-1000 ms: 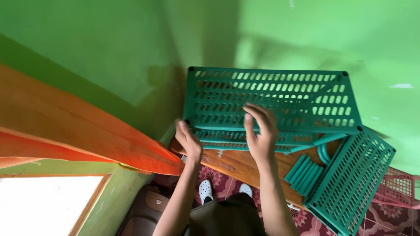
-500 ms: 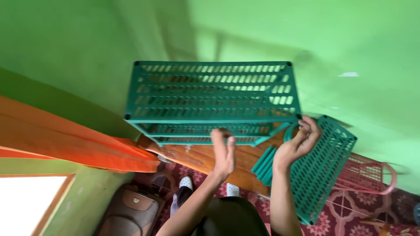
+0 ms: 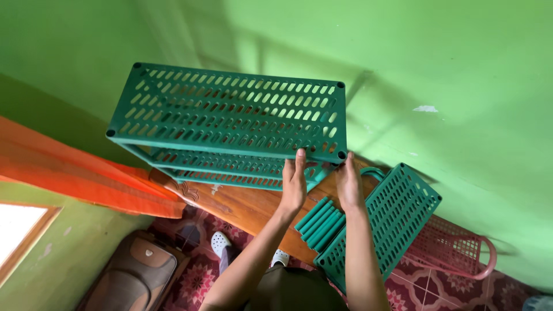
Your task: The person assembles a green plastic shelving unit by inserting cylindrical legs into perforated shelves and connecting them with horizontal bars. The person works on a wooden table in a room with green walls and a patterned floor.
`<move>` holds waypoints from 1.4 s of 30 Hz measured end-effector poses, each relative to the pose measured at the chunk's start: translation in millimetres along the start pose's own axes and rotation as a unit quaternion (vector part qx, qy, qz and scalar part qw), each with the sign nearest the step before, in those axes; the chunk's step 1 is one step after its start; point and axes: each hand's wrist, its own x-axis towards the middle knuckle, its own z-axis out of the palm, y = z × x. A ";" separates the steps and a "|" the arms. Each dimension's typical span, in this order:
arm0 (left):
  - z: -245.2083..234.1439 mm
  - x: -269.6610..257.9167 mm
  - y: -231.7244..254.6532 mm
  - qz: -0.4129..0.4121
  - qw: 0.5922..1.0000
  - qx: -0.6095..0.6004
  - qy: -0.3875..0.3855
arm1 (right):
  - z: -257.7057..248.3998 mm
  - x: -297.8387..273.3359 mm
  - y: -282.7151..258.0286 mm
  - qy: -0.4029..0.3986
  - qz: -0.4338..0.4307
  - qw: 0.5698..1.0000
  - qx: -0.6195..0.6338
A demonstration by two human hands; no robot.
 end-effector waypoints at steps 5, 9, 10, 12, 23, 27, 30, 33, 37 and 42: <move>-5.1 -1.4 -6.1 0.022 0.999 -0.039 -0.024 | 6.8 2.1 -5.9 -0.033 0.002 0.999 0.015; -10.6 2.7 -21.9 0.018 1.000 0.024 -0.001 | 0.1 4.3 1.5 -0.051 0.005 0.998 0.034; -12.1 3.9 -25.3 0.030 1.000 0.006 0.001 | -3.1 5.6 3.6 -0.058 0.003 0.998 0.028; -13.6 4.2 -30.3 0.049 0.998 -0.031 0.001 | -8.0 6.4 8.2 -0.066 0.018 0.997 0.046; -19.0 -17.6 -34.8 0.016 0.999 -0.040 0.006 | -18.6 -8.6 40.3 -0.045 0.046 0.996 0.054; -21.1 -16.0 -46.7 0.052 0.998 -0.028 0.017 | -32.9 -4.4 78.3 -0.048 0.050 0.996 0.060; -22.3 -12.5 -52.5 0.044 0.997 -0.058 -0.002 | -37.4 3.1 89.0 -0.026 0.054 0.997 0.043; -24.2 -13.1 -58.7 0.031 0.999 -0.039 0.006 | -34.0 6.1 86.7 -0.027 0.034 0.999 0.002; -19.8 -18.5 -65.8 0.040 0.994 -0.068 0.078 | -28.6 2.9 81.8 -0.021 0.018 1.000 0.006; 1.6 -42.7 -37.6 0.142 0.923 0.149 0.325 | -22.5 -1.6 82.2 -0.022 0.008 0.999 0.032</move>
